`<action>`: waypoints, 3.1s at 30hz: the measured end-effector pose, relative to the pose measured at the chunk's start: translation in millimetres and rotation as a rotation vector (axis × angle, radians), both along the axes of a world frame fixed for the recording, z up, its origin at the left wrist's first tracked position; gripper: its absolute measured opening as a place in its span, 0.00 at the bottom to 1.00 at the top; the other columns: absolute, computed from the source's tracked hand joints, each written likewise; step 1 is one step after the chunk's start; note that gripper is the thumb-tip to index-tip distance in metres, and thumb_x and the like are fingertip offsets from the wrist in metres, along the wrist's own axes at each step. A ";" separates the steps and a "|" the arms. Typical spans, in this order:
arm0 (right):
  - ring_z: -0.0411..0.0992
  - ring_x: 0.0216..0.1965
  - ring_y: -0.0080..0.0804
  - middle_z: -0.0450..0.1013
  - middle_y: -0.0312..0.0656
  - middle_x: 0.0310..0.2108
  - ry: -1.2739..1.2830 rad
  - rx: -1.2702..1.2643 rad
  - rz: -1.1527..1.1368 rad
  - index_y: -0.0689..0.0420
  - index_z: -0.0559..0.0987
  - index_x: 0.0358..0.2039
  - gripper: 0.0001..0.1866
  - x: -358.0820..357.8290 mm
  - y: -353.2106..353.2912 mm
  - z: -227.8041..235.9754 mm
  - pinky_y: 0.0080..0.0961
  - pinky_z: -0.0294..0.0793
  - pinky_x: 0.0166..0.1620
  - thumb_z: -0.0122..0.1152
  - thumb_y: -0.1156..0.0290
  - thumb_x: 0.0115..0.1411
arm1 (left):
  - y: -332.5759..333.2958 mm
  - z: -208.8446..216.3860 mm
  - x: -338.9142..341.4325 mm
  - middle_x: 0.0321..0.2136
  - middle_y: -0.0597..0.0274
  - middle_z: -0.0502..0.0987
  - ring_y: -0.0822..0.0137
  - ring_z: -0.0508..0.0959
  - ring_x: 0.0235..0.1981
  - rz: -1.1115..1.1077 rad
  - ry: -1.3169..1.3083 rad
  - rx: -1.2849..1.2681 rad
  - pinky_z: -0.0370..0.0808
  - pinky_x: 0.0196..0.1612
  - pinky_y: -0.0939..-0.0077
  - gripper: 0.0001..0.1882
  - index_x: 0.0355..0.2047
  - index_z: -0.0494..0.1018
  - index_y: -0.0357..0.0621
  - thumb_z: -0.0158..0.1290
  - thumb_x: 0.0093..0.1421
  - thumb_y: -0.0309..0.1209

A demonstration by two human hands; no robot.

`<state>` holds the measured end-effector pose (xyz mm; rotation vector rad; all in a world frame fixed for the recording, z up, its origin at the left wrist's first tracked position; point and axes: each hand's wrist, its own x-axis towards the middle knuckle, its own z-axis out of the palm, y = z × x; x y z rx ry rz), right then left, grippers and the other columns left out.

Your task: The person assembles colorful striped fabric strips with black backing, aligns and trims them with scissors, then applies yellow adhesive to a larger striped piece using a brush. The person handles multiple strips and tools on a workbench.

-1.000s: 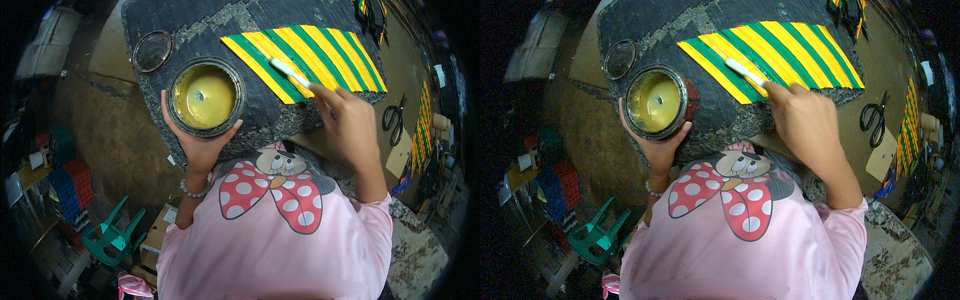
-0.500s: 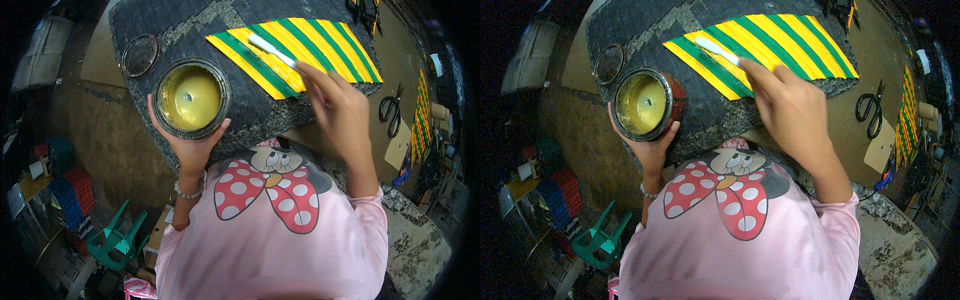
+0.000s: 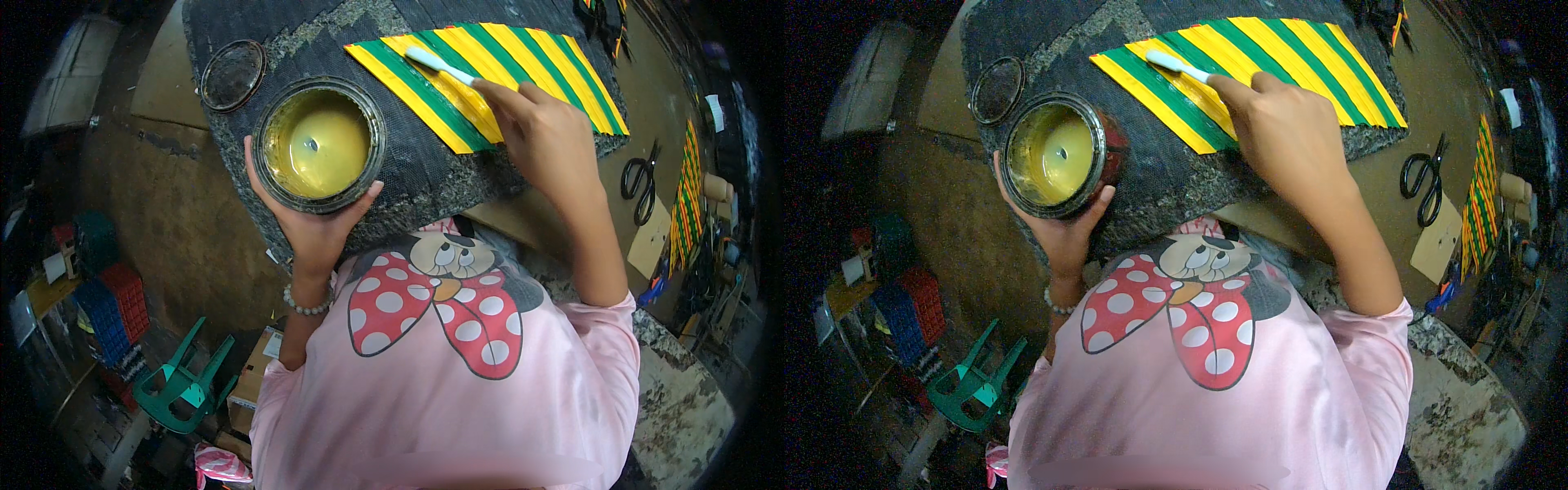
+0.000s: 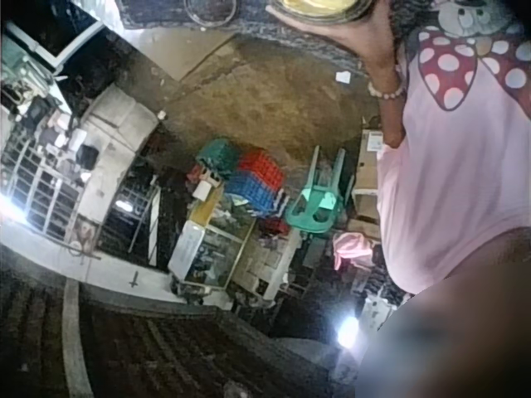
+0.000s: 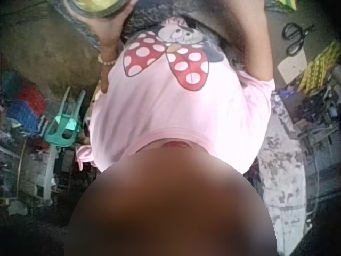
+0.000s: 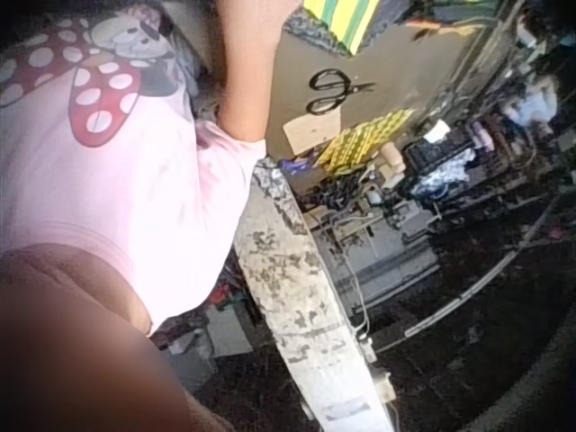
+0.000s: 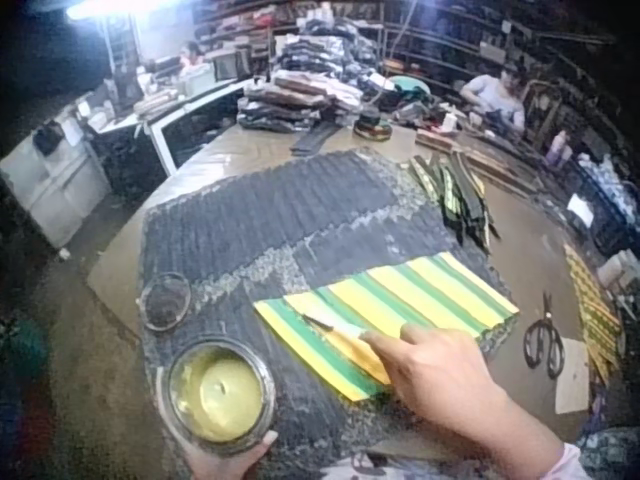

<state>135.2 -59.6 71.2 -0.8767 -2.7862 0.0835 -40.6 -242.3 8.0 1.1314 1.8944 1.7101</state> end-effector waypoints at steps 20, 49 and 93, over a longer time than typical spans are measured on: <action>0.63 0.18 0.25 0.65 0.39 0.19 0.276 -0.310 -0.359 0.55 0.80 0.43 0.18 98.9 -82.9 56.7 0.24 0.60 0.21 0.59 0.85 0.51 | 2.4 1.4 1.2 0.59 0.47 0.55 0.56 0.61 0.59 0.073 0.059 -0.024 0.59 0.64 0.60 0.65 0.66 0.35 0.42 0.72 0.36 0.22; 0.72 0.21 0.43 0.70 0.43 0.21 0.010 0.063 0.063 0.46 0.78 0.46 0.15 -69.2 -5.4 -25.1 0.37 0.70 0.24 0.56 0.69 0.58 | 2.2 1.3 -1.2 0.60 0.47 0.53 0.56 0.61 0.60 -0.024 0.016 0.024 0.64 0.62 0.59 0.66 0.66 0.31 0.46 0.69 0.37 0.17; 0.58 0.22 0.10 0.66 0.24 0.20 0.416 -0.837 -0.072 0.59 0.77 0.41 0.13 -52.5 29.9 -21.9 0.14 0.54 0.24 0.57 0.63 0.64 | 2.3 -1.2 -0.8 0.59 0.45 0.55 0.55 0.63 0.59 -0.006 -0.040 0.081 0.66 0.61 0.60 0.66 0.65 0.33 0.41 0.71 0.36 0.20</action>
